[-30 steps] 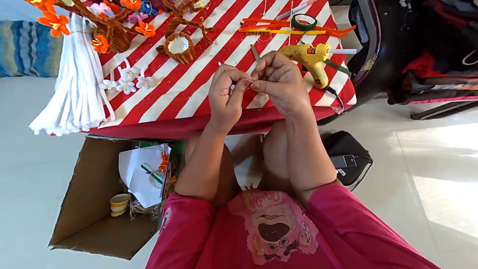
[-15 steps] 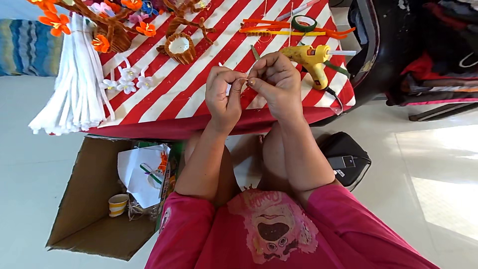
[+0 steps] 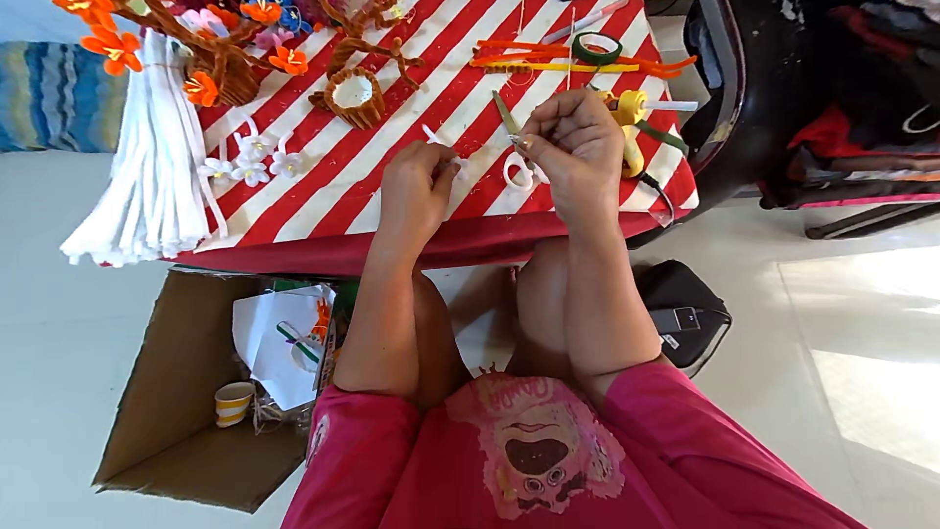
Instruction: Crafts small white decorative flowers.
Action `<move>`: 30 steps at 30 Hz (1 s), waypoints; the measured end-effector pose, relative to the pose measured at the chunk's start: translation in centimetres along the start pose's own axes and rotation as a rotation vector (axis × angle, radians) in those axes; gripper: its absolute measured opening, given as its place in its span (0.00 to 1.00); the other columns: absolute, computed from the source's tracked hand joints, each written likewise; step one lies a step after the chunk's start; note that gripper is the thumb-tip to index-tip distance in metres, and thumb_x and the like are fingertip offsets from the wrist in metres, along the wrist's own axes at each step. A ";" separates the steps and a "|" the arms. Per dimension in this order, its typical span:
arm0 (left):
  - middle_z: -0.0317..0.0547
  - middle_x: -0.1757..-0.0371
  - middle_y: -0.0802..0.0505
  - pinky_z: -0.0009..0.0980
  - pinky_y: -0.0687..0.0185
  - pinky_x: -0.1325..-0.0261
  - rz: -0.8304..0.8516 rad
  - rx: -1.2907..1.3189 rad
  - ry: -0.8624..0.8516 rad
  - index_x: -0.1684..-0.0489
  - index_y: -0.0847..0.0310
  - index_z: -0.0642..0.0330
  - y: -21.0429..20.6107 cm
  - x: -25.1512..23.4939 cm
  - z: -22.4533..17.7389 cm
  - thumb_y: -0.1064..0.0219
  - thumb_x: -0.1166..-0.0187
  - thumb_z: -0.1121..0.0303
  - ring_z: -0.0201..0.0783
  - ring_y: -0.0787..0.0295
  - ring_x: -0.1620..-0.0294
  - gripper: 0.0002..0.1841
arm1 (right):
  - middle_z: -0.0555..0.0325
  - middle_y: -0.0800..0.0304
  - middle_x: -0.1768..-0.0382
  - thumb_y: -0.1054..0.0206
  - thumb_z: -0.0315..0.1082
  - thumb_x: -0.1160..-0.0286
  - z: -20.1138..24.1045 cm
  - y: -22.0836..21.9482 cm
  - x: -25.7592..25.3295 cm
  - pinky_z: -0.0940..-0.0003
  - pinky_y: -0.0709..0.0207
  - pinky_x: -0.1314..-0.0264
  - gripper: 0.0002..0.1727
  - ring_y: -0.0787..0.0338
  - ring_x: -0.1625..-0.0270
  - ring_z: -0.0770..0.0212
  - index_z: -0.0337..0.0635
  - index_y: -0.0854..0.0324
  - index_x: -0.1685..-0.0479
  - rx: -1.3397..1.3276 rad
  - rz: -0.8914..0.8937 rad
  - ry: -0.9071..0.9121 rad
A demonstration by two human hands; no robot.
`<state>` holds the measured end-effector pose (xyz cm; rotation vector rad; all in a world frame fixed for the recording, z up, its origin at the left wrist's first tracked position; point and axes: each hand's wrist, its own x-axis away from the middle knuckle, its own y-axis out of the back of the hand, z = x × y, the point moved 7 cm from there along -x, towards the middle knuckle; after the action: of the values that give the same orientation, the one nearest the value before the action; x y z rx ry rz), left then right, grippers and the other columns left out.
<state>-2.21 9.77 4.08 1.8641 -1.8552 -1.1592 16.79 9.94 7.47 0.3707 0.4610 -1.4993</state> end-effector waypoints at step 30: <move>0.31 0.51 0.11 0.24 0.13 0.48 -0.292 0.918 -0.414 0.52 0.13 0.55 -1.0 0.7 -2.4 0.34 0.17 0.76 0.24 0.13 0.52 0.06 | 0.57 0.13 0.61 0.36 0.13 0.31 1.1 -2.2 1.1 0.77 0.15 0.52 0.13 0.12 0.59 0.73 0.26 0.25 0.48 0.002 -0.082 0.239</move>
<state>0.05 8.45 4.71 2.5703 -2.7368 -0.8685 14.63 8.32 8.00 0.5410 0.6705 -1.5417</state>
